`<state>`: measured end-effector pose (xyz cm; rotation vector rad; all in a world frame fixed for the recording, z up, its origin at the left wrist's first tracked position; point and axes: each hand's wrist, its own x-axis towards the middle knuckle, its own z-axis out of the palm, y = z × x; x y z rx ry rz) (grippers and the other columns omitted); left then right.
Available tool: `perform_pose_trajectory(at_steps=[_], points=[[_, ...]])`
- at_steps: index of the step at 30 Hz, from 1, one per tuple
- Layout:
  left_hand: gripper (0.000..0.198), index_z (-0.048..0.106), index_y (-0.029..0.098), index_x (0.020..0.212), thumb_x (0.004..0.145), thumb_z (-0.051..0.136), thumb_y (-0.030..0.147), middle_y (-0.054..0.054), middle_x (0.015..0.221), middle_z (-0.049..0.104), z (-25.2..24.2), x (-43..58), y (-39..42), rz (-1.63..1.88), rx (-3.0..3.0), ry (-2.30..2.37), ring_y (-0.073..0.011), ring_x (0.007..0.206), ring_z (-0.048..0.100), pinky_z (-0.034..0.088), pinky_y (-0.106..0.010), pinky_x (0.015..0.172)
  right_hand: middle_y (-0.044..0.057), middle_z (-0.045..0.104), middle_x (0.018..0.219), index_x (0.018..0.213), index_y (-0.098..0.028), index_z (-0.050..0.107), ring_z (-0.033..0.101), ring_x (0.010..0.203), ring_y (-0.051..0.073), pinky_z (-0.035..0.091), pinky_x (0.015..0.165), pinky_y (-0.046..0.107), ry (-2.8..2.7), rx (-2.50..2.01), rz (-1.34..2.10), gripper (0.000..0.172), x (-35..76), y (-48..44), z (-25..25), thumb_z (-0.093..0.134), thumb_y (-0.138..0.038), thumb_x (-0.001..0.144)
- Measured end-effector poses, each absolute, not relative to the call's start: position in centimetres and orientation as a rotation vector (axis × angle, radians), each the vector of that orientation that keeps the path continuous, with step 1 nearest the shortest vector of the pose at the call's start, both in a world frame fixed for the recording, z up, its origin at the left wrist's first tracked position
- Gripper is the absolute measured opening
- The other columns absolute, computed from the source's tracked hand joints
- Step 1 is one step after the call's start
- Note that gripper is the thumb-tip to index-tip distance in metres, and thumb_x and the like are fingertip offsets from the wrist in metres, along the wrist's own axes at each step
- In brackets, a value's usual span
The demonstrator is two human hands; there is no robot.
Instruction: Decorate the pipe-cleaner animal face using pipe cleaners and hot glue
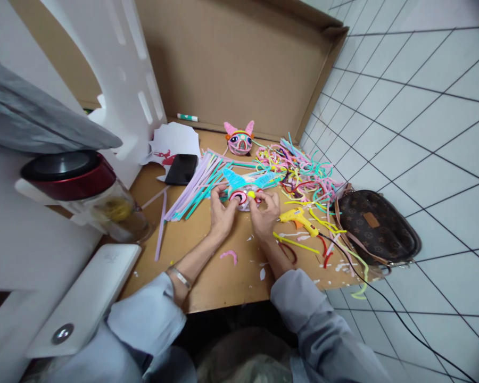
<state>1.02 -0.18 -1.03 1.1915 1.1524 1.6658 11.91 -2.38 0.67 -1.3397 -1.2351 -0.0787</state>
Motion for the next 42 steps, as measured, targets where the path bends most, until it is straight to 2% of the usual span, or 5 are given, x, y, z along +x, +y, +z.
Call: perform_pose_trajectory(at_steps=[8,18,26,31,42], points=[[0.039,0.054,0.023,0.111,0.075,0.069,0.028,-0.006,0.121,0.059,-0.7,1.0,-0.4,1.696,1.217,1.146,-0.0207,0.11,0.055,0.043,-0.036,0.099,0.003,0.063,0.087,0.083,-0.021,0.069,0.06,0.088,0.019,0.05,0.087,0.035,-1.237,-1.345,-0.065,0.006,11.9,-2.3,0.6,0.07,-0.027,0.081],[0.02,0.054,0.023,0.091,0.077,0.067,0.027,-0.002,0.096,0.057,0.4,0.7,-1.3,1.768,1.36,1.216,-0.0199,0.102,0.056,0.043,-0.033,0.093,0.003,0.062,0.087,0.083,-0.022,0.069,0.06,0.09,0.02,0.049,0.087,0.037,-1.228,-1.334,-0.043,0.006,11.9,-2.4,0.5,0.069,-0.027,0.082],[0.017,0.053,0.023,0.09,0.078,0.065,0.024,-0.003,0.097,0.057,0.5,0.6,-1.5,1.762,1.39,1.191,-0.0214,0.108,0.056,0.043,-0.037,0.1,0.003,0.063,0.085,0.083,-0.02,0.07,0.061,0.086,0.019,0.05,0.084,0.035,-1.239,-1.325,-0.086,0.005,12.0,-2.2,0.5,0.071,-0.024,0.08],[0.016,0.054,0.023,0.09,0.078,0.065,0.024,-0.004,0.098,0.057,0.5,0.7,-1.5,1.767,1.41,1.183,-0.0219,0.109,0.056,0.044,-0.035,0.095,0.002,0.062,0.086,0.082,-0.021,0.069,0.06,0.087,0.019,0.05,0.086,0.035,-1.239,-1.333,-0.07,0.004,12.0,-2.2,0.5,0.07,-0.025,0.081],[0.01,0.061,0.022,0.087,0.084,0.061,0.032,-0.002,0.086,0.062,2.0,0.3,-2.7,1.706,1.464,1.126,-0.0187,0.083,0.056,0.046,-0.033,0.083,0.005,0.061,0.087,0.088,-0.022,0.071,0.06,0.09,0.021,0.051,0.084,0.037,-1.373,-1.225,-0.254,0.013,11.7,-3.1,1.0,0.066,-0.034,0.088]])
